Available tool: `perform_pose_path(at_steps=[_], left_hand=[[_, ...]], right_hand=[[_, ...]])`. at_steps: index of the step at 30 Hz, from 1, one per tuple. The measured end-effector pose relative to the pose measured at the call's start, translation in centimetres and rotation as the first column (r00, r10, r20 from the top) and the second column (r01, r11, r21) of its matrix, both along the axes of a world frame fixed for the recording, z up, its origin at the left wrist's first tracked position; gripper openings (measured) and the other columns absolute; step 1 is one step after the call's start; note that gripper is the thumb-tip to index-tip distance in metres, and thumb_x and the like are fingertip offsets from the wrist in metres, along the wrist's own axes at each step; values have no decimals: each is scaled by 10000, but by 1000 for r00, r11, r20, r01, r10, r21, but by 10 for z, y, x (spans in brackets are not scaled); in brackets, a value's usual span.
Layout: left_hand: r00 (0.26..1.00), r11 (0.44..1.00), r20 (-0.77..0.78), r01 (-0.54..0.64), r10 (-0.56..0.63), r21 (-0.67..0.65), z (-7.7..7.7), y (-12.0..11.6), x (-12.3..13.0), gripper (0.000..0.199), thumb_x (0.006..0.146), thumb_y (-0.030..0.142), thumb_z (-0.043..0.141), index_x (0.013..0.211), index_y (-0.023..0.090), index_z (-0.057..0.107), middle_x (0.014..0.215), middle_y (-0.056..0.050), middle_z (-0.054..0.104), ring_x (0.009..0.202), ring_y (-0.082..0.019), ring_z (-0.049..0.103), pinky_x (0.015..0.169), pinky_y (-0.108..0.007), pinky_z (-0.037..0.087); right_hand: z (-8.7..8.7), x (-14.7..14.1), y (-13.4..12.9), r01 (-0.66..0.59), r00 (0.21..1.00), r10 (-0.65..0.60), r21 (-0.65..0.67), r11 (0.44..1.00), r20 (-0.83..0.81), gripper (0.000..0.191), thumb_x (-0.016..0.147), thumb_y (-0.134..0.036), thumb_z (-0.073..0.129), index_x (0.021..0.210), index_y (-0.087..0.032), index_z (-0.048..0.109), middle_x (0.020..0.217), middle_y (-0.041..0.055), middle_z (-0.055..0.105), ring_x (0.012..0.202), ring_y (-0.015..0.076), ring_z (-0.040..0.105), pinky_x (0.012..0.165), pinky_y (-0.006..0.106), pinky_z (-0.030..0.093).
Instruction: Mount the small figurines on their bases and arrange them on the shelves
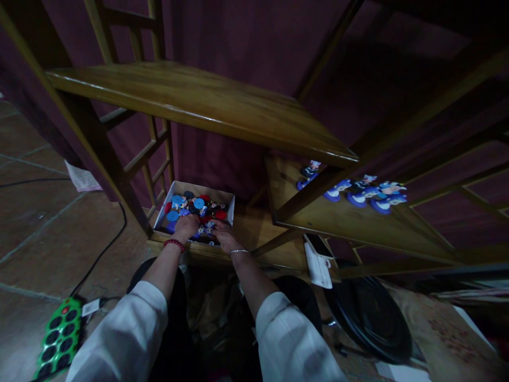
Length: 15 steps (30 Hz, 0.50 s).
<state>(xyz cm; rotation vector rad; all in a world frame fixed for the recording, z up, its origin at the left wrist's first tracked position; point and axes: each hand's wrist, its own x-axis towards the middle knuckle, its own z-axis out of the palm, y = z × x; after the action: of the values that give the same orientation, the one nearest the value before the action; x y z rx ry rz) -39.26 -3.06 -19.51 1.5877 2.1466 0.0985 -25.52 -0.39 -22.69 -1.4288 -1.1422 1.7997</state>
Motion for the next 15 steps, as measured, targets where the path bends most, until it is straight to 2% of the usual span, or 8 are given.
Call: perform_pose_path(at_steps=[6,9,15], left_hand=[[1000,1000,-6,3,-3,15,-6,1,-3,318,832,219,357,965,192,645,976,-101,659,938,-201,599,792,-286,441],[1000,1000,0,-3,3,13,-7,1,-4,300,819,207,382,973,182,638,979,-104,657,930,-193,600,792,-284,440],[1000,1000,2,-11,11,9,-6,0,-4,274,805,207,415,960,178,639,977,-108,653,918,-190,602,786,-280,438]], right_hand=[[-3,5,0,1,981,-6,-25,1000,-196,397,532,-94,604,919,-181,612,759,-21,611,688,112,577,644,244,489],[-5,5,0,22,978,-27,-27,999,-208,407,515,-126,636,918,-176,602,763,-17,608,699,120,581,657,258,489],[-5,5,-3,42,978,-29,56,998,-206,438,517,-220,692,943,-179,596,800,0,616,751,141,592,709,292,483]])
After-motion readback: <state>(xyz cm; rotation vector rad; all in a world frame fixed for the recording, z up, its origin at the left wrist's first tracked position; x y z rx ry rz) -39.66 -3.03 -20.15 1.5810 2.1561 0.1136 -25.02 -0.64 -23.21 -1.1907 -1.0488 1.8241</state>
